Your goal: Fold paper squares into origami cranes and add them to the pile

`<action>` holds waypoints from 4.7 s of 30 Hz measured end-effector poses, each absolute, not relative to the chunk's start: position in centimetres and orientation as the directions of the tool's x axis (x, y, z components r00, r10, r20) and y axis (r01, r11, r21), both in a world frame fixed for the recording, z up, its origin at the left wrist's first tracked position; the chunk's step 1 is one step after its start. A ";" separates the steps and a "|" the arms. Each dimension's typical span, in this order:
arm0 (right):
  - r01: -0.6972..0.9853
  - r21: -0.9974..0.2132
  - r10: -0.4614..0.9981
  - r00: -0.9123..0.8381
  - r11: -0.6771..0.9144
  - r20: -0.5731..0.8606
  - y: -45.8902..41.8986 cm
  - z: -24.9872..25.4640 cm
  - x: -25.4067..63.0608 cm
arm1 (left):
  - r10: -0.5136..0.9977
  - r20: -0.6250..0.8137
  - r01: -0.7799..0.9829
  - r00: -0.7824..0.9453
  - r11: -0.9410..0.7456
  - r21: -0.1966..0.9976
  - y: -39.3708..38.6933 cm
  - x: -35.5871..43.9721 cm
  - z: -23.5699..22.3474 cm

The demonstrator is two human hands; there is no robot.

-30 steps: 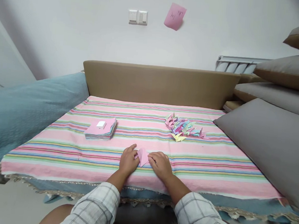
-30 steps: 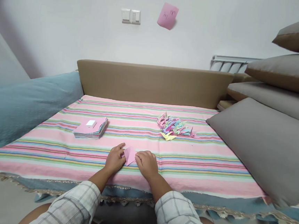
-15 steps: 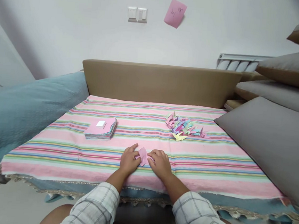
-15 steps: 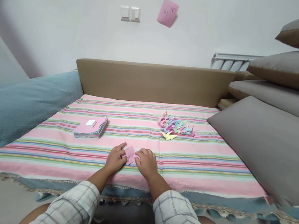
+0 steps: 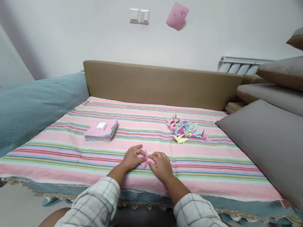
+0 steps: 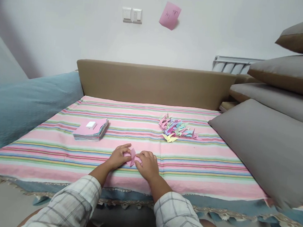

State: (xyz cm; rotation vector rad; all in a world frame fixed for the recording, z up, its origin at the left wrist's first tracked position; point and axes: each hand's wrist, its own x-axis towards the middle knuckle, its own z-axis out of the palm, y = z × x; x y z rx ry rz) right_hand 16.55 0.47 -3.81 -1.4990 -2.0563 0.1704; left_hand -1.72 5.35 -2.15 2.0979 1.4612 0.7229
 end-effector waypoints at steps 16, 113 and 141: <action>0.840 -0.413 0.910 -0.202 0.351 0.361 0.4 -3.8 16.5 | 0.927 0.147 0.616 0.344 -0.341 0.710 4.9 -1.7 -1.6; 0.789 -0.539 0.933 -0.117 0.295 0.340 0.8 -3.5 16.5 | 0.874 0.294 0.540 0.387 -0.473 0.696 3.9 -2.1 -2.4; 0.694 -0.488 0.745 -0.104 0.529 0.659 0.0 -5.3 17.1 | 0.866 0.225 0.682 0.447 -0.492 0.541 3.6 -1.7 -2.1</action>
